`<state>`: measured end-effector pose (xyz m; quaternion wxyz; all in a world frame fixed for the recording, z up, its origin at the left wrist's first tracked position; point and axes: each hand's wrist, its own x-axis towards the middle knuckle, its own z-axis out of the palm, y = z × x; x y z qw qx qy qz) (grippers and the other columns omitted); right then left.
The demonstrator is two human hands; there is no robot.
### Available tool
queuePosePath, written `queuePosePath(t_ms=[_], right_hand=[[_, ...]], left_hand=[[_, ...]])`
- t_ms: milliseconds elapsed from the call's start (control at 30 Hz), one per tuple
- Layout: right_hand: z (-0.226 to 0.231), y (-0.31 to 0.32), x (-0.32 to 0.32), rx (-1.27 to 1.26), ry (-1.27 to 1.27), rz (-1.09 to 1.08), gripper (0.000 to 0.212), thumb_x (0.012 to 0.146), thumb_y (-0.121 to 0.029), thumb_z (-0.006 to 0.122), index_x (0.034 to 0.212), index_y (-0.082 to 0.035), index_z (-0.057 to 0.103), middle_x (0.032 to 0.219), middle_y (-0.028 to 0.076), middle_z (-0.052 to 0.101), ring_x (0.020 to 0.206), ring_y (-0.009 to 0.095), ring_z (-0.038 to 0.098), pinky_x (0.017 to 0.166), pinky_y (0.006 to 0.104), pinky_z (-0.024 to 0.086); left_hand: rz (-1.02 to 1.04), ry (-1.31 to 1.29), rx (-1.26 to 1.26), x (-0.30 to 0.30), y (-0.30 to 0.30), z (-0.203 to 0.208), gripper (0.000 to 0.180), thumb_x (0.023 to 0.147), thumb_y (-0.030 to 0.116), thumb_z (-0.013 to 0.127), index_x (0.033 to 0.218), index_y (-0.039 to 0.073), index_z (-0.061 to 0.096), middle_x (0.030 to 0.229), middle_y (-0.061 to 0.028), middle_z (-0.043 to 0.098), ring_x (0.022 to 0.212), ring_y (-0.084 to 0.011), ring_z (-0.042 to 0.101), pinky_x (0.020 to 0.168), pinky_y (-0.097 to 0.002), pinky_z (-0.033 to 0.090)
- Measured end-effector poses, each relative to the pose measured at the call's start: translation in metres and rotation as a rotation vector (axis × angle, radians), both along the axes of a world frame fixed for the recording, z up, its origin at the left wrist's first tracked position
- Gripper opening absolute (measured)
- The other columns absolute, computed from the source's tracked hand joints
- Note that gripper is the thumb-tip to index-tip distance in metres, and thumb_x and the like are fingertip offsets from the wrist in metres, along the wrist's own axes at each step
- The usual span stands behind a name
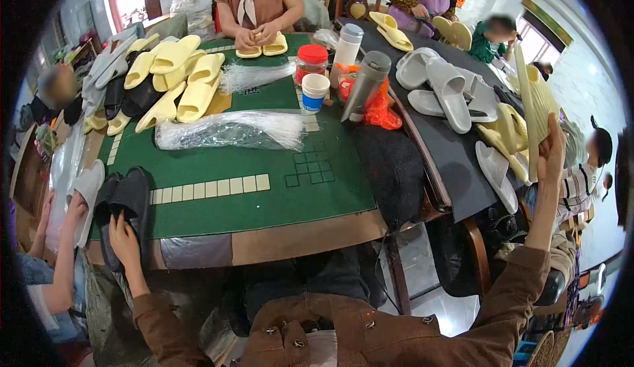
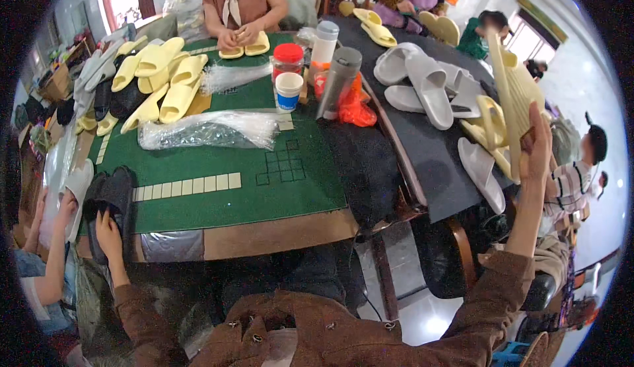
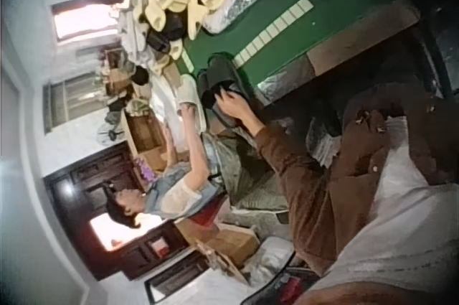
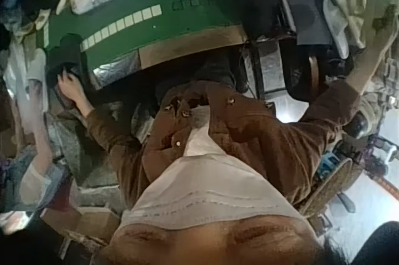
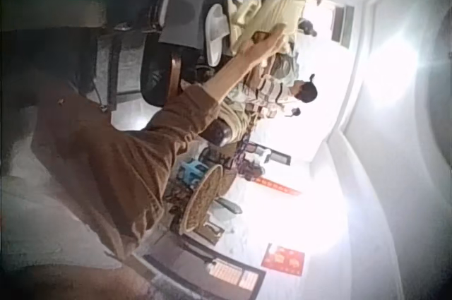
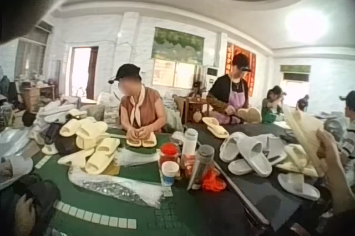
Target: The person assembles pairs of plastic slide sandals by inserting a thin white tie string through pre-punched holes in the straps. They handle multiple pairs in various colors including white, black, yellow, and pink, picking them up from a pile, threading the string, and placing the finished pairs on the table.
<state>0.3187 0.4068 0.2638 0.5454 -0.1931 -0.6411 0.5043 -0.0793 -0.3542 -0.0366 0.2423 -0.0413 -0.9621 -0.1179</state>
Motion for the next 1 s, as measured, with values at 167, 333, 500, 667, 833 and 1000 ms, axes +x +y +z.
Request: queuePosePath(t_ms=[167, 333, 500, 667, 833, 1000], right_hand=[[0.004, -0.101, -0.038, -0.211, 0.082, 0.202, 0.022, 0.092, -0.028, 0.064, 0.101, -0.007, 0.065, 0.072, -0.009, 0.055, 0.047, -0.001, 0.034, 0.040, 0.0151, 0.025], [-0.022, -0.190, -0.109, -0.495, -0.034, 0.310, 0.015, 0.089, -0.028, 0.068, 0.092, -0.013, 0.064, 0.068, -0.010, 0.052, 0.046, -0.001, 0.030, 0.038, 0.0176, 0.016], [-0.070, -0.234, -0.152, -0.621, -0.158, 0.677, 0.017, 0.093, -0.025, 0.060, 0.090, -0.009, 0.060, 0.063, -0.007, 0.046, 0.042, 0.001, 0.025, 0.038, 0.0202, 0.014], [-0.130, -0.291, -0.183, -0.729, -0.274, 0.928, 0.015, 0.095, -0.023, 0.059, 0.093, -0.009, 0.057, 0.064, -0.010, 0.041, 0.048, 0.001, 0.030, 0.041, 0.0190, 0.020], [-0.207, -0.361, -0.216, -0.490, -0.563, 1.152, 0.033, 0.098, -0.027, 0.052, 0.119, -0.001, 0.056, 0.078, -0.002, 0.055, 0.072, 0.008, 0.051, 0.064, 0.0237, 0.043], [-0.237, -0.346, -0.212, 0.204, -0.656, 0.989, 0.036, 0.095, -0.020, 0.054, 0.127, -0.003, 0.054, 0.117, 0.014, 0.061, 0.102, 0.024, 0.060, 0.090, 0.0337, 0.046]], left_hand=[[-0.009, -0.004, 0.012, -0.033, -0.016, -0.005, 0.034, 0.093, 0.009, 0.047, 0.124, 0.003, 0.060, 0.138, -0.0228, 0.048, 0.122, -0.0383, 0.049, 0.100, -0.0411, 0.040], [-0.049, 0.003, 0.001, -0.032, -0.018, -0.008, 0.035, 0.092, 0.006, 0.049, 0.125, 0.004, 0.059, 0.139, -0.0239, 0.045, 0.123, -0.0413, 0.047, 0.102, -0.0444, 0.038], [-0.083, 0.222, 0.024, -0.009, -0.003, 0.001, 0.024, 0.088, 0.003, 0.053, 0.110, 0.002, 0.061, 0.131, -0.0233, 0.050, 0.122, -0.0426, 0.045, 0.102, -0.0484, 0.037], [-0.361, 0.163, 0.331, 0.055, 0.096, 0.049, 0.016, 0.092, 0.005, 0.050, 0.104, 0.001, 0.059, 0.127, -0.0181, 0.050, 0.122, -0.0365, 0.045, 0.102, -0.0438, 0.035], [-0.552, -0.043, 0.667, 0.093, 0.172, 0.056, 0.029, 0.097, 0.010, 0.046, 0.122, -0.001, 0.056, 0.131, -0.0167, 0.050, 0.122, -0.0317, 0.048, 0.102, -0.0394, 0.037], [-0.616, -0.197, 0.767, 0.112, 0.198, 0.051, 0.040, 0.097, 0.013, 0.048, 0.134, -0.001, 0.045, 0.137, -0.0202, 0.042, 0.129, -0.0344, 0.041, 0.108, -0.0421, 0.031]])
